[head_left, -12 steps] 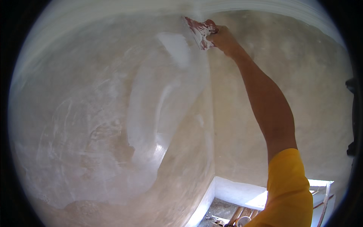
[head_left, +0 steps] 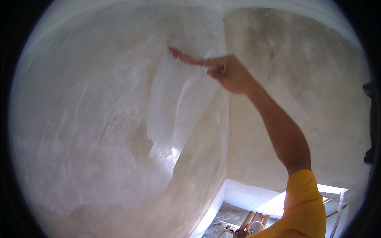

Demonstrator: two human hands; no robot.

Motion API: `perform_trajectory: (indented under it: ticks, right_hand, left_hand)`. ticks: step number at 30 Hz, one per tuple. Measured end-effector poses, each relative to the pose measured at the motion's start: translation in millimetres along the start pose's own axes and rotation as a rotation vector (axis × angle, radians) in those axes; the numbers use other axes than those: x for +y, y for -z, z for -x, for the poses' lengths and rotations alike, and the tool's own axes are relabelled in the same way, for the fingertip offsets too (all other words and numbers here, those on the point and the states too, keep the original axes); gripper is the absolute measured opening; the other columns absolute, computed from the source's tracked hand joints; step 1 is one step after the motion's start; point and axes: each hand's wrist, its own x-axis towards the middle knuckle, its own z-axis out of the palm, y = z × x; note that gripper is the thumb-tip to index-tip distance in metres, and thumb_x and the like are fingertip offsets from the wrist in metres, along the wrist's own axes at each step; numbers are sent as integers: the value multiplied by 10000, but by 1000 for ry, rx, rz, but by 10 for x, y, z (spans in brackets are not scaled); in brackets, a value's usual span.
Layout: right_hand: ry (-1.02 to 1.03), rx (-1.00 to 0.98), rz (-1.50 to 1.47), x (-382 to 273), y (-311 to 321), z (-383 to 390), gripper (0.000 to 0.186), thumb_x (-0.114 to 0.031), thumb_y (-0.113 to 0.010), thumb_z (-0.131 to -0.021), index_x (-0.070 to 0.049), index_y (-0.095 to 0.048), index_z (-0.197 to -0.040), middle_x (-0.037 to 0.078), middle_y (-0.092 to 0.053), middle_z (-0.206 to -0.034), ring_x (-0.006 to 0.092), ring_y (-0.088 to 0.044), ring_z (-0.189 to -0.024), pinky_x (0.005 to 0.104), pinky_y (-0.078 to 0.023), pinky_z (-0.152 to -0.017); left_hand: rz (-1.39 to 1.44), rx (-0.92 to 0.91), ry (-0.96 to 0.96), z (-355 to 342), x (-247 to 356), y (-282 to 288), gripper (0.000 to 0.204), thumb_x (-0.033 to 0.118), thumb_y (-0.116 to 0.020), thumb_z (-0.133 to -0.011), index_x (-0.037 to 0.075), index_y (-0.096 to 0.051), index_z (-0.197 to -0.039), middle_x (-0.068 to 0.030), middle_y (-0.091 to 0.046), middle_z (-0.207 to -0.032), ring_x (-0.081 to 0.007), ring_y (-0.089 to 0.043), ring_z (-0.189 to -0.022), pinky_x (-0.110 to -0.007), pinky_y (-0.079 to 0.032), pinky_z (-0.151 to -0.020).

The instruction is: The person repeatedly scoops white plaster from a bucket with a small trowel and applies it to the wall using a larger trowel, smoothing the surface in broad strokes. The person works on different sections of the wall, periodically reloading the trowel from the bucket.

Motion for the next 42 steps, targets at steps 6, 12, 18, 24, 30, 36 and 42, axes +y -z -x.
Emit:
perform_trajectory:
  ticks: [6,12,18,24,30,36,42]
  right_hand:
    - [168,-72,39,17,-1001,1450,585,94,-649,-858,-180,-666,-1374,80,-681,-1340,173,-669,-1220,289,-489,-1080]
    - [-81,26,-251,-61,-1208,1622,369,-10,-517,-1022,-74,-655,-1358,144,-670,-1354,244,-638,-1268,335,-453,-1121]
    - [-13,412,120,-527,-385,82,411,-82,-621,-909,-79,-687,-1315,131,-750,-928,238,-640,-758,396,-526,-774]
    - [-92,287,-66,-914,-281,-231,427,-100,-650,-876,-76,-701,-1299,15,-573,-708,125,-521,-654,330,-465,-634]
    - [109,90,113,-1428,-1172,590,470,21,-627,-891,-141,-694,-1327,73,-720,-897,163,-665,-757,294,-549,-751]
    - [185,-173,37,-1818,-1647,1419,552,90,-677,-857,-208,-703,-1320,44,-662,-1371,211,-679,-1199,293,-572,-975]
    - [675,441,441,-1341,-1494,227,594,46,-708,-822,-162,-650,-1376,78,-626,-1426,288,-589,-1323,414,-463,-1159]
  left_hand:
    - [8,-34,5,125,4,115,785,523,-298,-1082,-113,-349,-1539,-337,-297,-1610,-524,-257,-1493,-641,-209,-1189]
    - [-2,-53,-3,233,-185,-59,787,526,-293,-1081,-111,-348,-1541,-342,-294,-1609,-528,-256,-1493,-644,-208,-1189]
    - [-27,-29,-8,248,-314,-143,789,528,-288,-1080,-110,-347,-1542,-347,-291,-1608,-532,-254,-1492,-646,-206,-1189]
    - [-35,-23,20,209,-339,-183,791,530,-283,-1079,-108,-346,-1544,-352,-288,-1607,-536,-253,-1491,-648,-205,-1188]
    - [-47,-50,59,266,-431,-219,795,533,-273,-1079,-106,-345,-1545,-351,-285,-1609,-539,-248,-1494,-649,-204,-1189]
    - [-103,21,-59,327,-712,-317,705,516,-289,-1103,-5,-366,-1571,-239,-343,-1625,-455,-300,-1502,-578,-253,-1204]
    - [-131,7,-54,396,-893,-475,758,576,-264,-1085,12,-357,-1582,-235,-310,-1643,-448,-295,-1510,-579,-247,-1206]
